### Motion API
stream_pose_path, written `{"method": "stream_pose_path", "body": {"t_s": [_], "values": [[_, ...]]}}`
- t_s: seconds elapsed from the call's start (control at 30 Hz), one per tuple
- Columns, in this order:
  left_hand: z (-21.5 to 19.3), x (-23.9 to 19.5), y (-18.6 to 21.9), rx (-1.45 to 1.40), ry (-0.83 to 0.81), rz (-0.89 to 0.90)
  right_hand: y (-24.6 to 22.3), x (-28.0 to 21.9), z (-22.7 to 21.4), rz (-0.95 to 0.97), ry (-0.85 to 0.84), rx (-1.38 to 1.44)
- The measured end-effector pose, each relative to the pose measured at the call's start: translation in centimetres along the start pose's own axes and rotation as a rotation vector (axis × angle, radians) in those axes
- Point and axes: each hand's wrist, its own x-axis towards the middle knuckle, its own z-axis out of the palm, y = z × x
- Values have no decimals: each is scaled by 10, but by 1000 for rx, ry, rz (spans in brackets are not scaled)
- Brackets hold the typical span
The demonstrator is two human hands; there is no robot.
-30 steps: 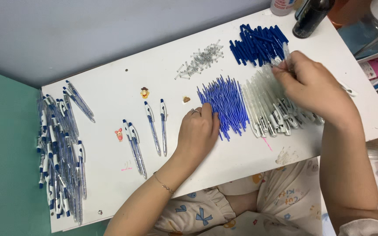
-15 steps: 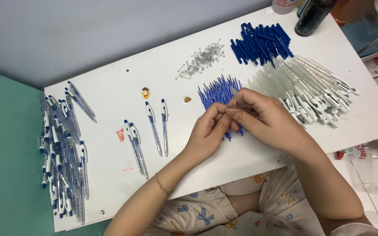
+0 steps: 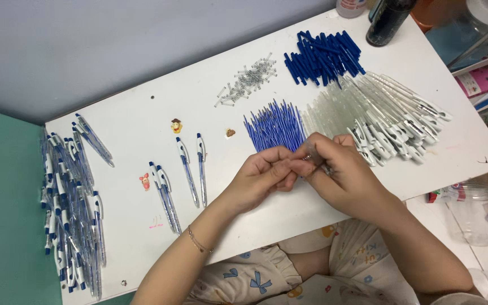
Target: The person assembles blue ballpoint pens by inserting ink cartridges and springs into pen barrels. They pick up components from piles on the table, insert them into the barrels, and place the assembled pens aside.
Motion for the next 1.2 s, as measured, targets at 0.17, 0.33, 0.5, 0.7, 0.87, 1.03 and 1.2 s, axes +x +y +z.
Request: {"method": "stream_pose_path", "body": {"t_s": [0.17, 0.33, 0.5, 0.7, 0.87, 1.03, 1.2], "values": [[7, 6, -13, -9, 13, 7, 24, -10, -7, -18, 47, 7], [9, 7, 43, 336, -3, 126, 9, -7, -59, 459, -58, 89], [-38, 30, 82, 1238, 282, 411, 90, 0, -129, 342, 130, -303], [-110, 61, 79, 2190, 524, 544, 140, 28, -143, 597, -61, -735], [-117, 74, 66, 2455, 663, 719, 150, 26, -130, 482, -96, -787], [-120, 76, 60, 2422, 694, 653, 135, 30, -122, 672, -196, -658], [-124, 81, 62, 2393, 681, 565, 133, 30, -121, 603, -123, -655]]}}
